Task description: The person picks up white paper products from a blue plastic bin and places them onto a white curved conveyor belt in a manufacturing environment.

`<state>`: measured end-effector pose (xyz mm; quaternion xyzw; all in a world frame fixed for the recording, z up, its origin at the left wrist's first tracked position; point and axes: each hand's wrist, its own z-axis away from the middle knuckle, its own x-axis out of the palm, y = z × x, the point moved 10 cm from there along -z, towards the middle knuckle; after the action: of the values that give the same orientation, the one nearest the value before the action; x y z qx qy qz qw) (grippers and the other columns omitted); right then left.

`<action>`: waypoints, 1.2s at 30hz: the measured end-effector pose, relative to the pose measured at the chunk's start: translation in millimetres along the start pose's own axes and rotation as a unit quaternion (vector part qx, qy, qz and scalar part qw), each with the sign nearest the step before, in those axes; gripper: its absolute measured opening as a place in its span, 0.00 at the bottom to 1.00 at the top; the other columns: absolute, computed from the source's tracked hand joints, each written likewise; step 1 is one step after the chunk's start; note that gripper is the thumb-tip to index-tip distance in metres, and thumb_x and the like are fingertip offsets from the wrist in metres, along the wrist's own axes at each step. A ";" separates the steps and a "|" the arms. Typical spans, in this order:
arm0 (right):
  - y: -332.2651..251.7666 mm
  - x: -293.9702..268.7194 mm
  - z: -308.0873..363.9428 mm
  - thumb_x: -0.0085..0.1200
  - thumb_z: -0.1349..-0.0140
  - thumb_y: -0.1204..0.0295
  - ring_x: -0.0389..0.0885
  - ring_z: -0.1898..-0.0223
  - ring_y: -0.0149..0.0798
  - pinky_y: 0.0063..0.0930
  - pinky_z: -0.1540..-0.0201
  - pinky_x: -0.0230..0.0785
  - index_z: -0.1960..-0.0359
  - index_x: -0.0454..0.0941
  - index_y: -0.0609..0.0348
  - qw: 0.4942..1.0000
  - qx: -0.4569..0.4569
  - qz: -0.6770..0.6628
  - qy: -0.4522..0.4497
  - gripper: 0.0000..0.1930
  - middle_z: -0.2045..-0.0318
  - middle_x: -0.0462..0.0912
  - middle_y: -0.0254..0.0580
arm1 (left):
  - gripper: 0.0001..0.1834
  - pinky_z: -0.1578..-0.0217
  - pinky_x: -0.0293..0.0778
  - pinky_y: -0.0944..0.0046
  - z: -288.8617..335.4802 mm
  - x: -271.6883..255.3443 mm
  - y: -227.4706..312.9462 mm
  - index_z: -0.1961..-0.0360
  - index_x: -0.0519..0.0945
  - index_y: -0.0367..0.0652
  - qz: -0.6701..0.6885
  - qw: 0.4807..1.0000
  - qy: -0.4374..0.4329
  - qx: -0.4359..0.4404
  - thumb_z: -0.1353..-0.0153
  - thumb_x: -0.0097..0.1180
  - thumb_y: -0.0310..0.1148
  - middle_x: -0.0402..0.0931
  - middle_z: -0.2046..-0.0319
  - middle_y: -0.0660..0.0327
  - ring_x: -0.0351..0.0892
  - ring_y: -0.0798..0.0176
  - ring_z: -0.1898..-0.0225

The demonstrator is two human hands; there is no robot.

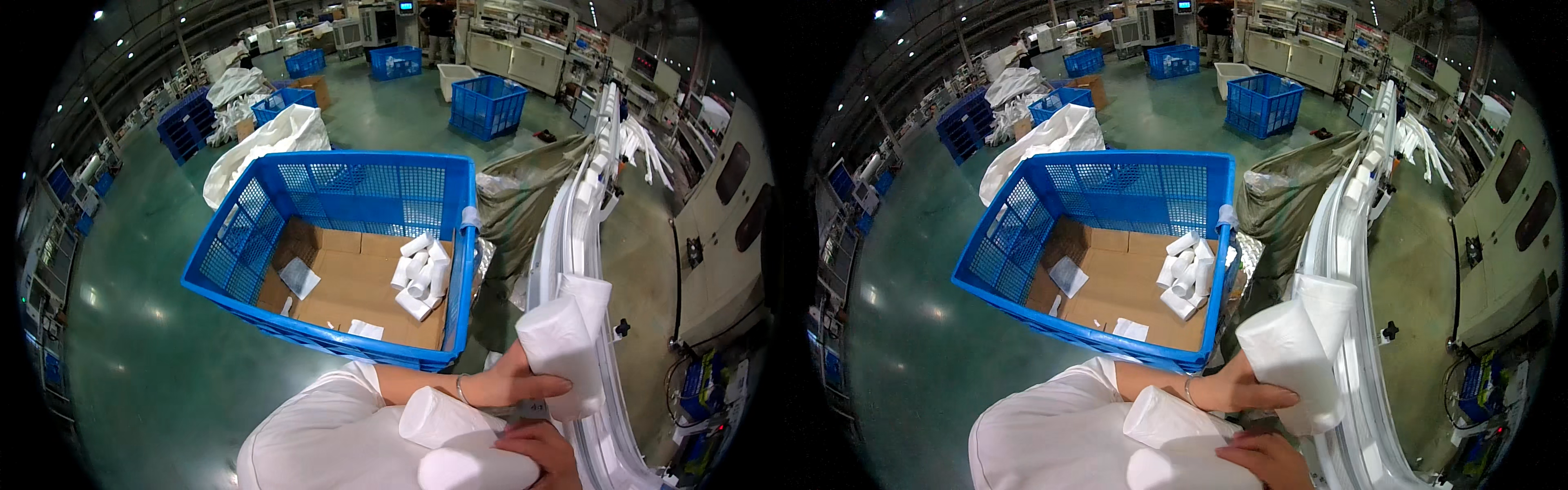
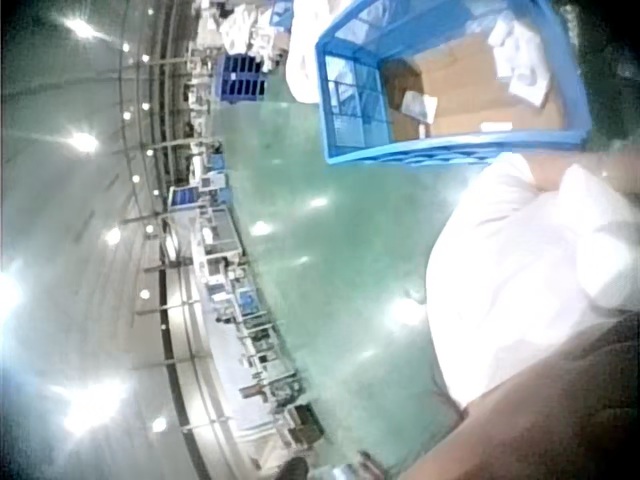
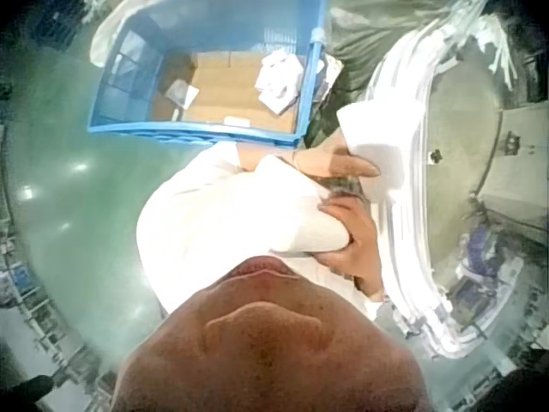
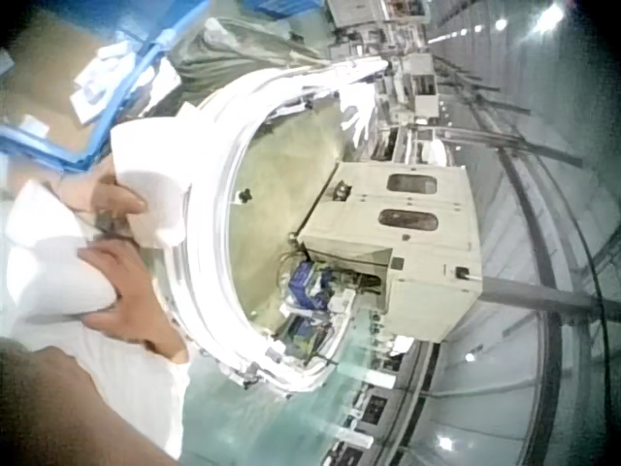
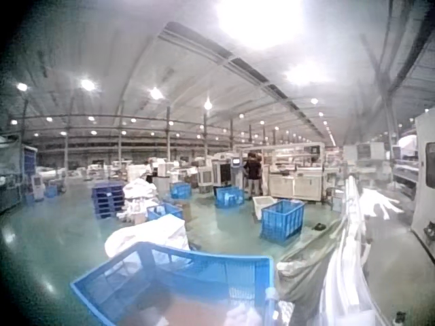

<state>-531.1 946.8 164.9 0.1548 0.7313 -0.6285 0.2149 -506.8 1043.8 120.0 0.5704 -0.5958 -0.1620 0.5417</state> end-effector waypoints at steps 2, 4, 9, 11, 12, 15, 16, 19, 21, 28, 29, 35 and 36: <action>20.8 -5.3 8.0 0.65 0.67 0.69 0.74 0.57 0.45 0.35 0.52 0.63 0.57 0.73 0.64 0.998 0.016 -0.041 0.045 0.30 0.61 0.76 0.48 | 0.28 0.50 0.62 0.64 0.5 -17.6 -10.5 0.46 0.64 0.39 -0.037 0.998 0.013 -0.052 0.50 0.56 0.24 0.67 0.51 0.58 0.63 0.65 0.47; 75.8 -7.6 45.7 0.68 0.64 0.60 0.75 0.58 0.37 0.31 0.51 0.63 0.54 0.71 0.62 0.989 0.079 -0.040 0.120 0.34 0.63 0.78 0.43 | 0.32 0.51 0.64 0.64 6.7 -28.8 -31.6 0.44 0.62 0.40 0.023 0.985 0.048 -0.163 0.52 0.58 0.24 0.68 0.54 0.62 0.65 0.67 0.51; 108.3 -9.6 107.6 0.58 0.53 0.65 0.76 0.58 0.38 0.31 0.54 0.68 0.46 0.60 0.66 0.711 0.129 -0.575 0.384 0.33 0.57 0.75 0.48 | 0.27 0.52 0.66 0.63 30.3 -55.4 -114.8 0.48 0.66 0.39 -0.046 0.953 0.048 -0.295 0.51 0.58 0.26 0.70 0.56 0.62 0.66 0.67 0.52; 133.9 -18.9 115.4 0.54 0.51 0.71 0.75 0.59 0.34 0.29 0.56 0.68 0.44 0.57 0.66 0.758 0.139 -0.523 0.364 0.32 0.57 0.73 0.46 | 0.28 0.53 0.66 0.63 38.5 -49.9 -122.8 0.48 0.66 0.39 -0.061 0.950 0.043 -0.302 0.52 0.58 0.26 0.70 0.56 0.62 0.66 0.67 0.52; 143.5 -29.9 126.1 0.58 0.56 0.68 0.71 0.55 0.35 0.29 0.52 0.65 0.42 0.55 0.65 0.801 0.125 -0.424 0.404 0.38 0.56 0.72 0.44 | 0.28 0.53 0.66 0.63 41.0 -36.8 -129.3 0.48 0.66 0.39 -0.063 0.949 0.024 -0.309 0.52 0.58 0.26 0.70 0.56 0.62 0.66 0.67 0.52; 151.1 -38.7 190.0 0.59 0.56 0.68 0.69 0.56 0.32 0.23 0.53 0.63 0.44 0.59 0.63 0.859 0.221 -0.205 0.413 0.35 0.56 0.72 0.42 | 0.28 0.53 0.66 0.63 51.2 -9.6 -142.5 0.49 0.67 0.39 -0.081 0.945 -0.004 -0.316 0.53 0.59 0.26 0.70 0.57 0.61 0.67 0.66 0.53; 161.9 -58.0 202.0 0.59 0.56 0.68 0.70 0.58 0.32 0.22 0.55 0.64 0.45 0.61 0.63 0.855 0.228 -0.156 0.438 0.34 0.58 0.72 0.43 | 0.28 0.53 0.66 0.63 25.8 -8.4 -145.8 0.49 0.67 0.38 -0.080 0.944 -0.020 -0.319 0.53 0.59 0.26 0.70 0.57 0.61 0.67 0.66 0.53; 189.0 -97.6 269.0 0.58 0.54 0.76 0.72 0.59 0.28 0.23 0.56 0.66 0.48 0.65 0.62 0.789 0.331 -0.153 0.494 0.28 0.59 0.75 0.39 | 0.28 0.54 0.67 0.63 23.1 -3.3 -148.7 0.49 0.67 0.38 -0.103 0.940 -0.015 -0.325 0.54 0.59 0.26 0.71 0.57 0.60 0.68 0.66 0.54; 192.5 -123.0 308.2 0.57 0.51 0.77 0.73 0.62 0.26 0.22 0.58 0.67 0.50 0.66 0.62 0.772 0.294 -0.146 0.544 0.24 0.62 0.76 0.36 | 0.28 0.54 0.67 0.63 23.1 -6.3 -153.7 0.49 0.67 0.38 -0.114 0.937 0.001 -0.330 0.54 0.59 0.26 0.71 0.57 0.60 0.68 0.65 0.54; 211.7 -170.4 438.3 0.57 0.47 0.67 0.73 0.68 0.27 0.20 0.66 0.65 0.51 0.65 0.65 0.661 0.272 -0.112 0.690 0.24 0.68 0.77 0.38 | 0.28 0.55 0.68 0.63 15.1 20.1 -174.5 0.50 0.68 0.37 -0.148 0.931 0.031 -0.333 0.56 0.60 0.27 0.72 0.58 0.59 0.69 0.65 0.55; 214.6 -174.4 451.0 0.57 0.46 0.66 0.73 0.68 0.27 0.21 0.67 0.65 0.51 0.64 0.66 0.646 0.268 -0.112 0.706 0.24 0.69 0.77 0.38 | 0.28 0.55 0.68 0.63 14.2 23.4 -175.3 0.51 0.68 0.36 -0.153 0.930 0.034 -0.331 0.56 0.60 0.27 0.72 0.58 0.59 0.70 0.64 0.55; 215.4 -204.8 536.0 0.56 0.47 0.60 0.74 0.69 0.30 0.22 0.64 0.66 0.50 0.65 0.65 0.575 0.363 0.051 0.731 0.28 0.69 0.77 0.42 | 0.29 0.56 0.69 0.64 11.1 45.8 -185.0 0.52 0.68 0.36 -0.176 0.927 0.040 -0.329 0.58 0.61 0.27 0.73 0.59 0.58 0.71 0.64 0.56; 220.6 -212.9 548.9 0.56 0.47 0.59 0.74 0.68 0.31 0.23 0.63 0.66 0.49 0.65 0.65 0.577 0.354 0.056 0.734 0.28 0.68 0.77 0.43 | 0.29 0.56 0.69 0.64 11.3 47.2 -184.1 0.52 0.68 0.35 -0.184 0.926 0.045 -0.326 0.58 0.61 0.27 0.73 0.59 0.58 0.71 0.64 0.57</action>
<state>-172.9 450.8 20.6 0.6678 0.3485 -0.4954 -0.4326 -412.2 944.0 -11.7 0.4683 -0.3697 -0.4182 0.6849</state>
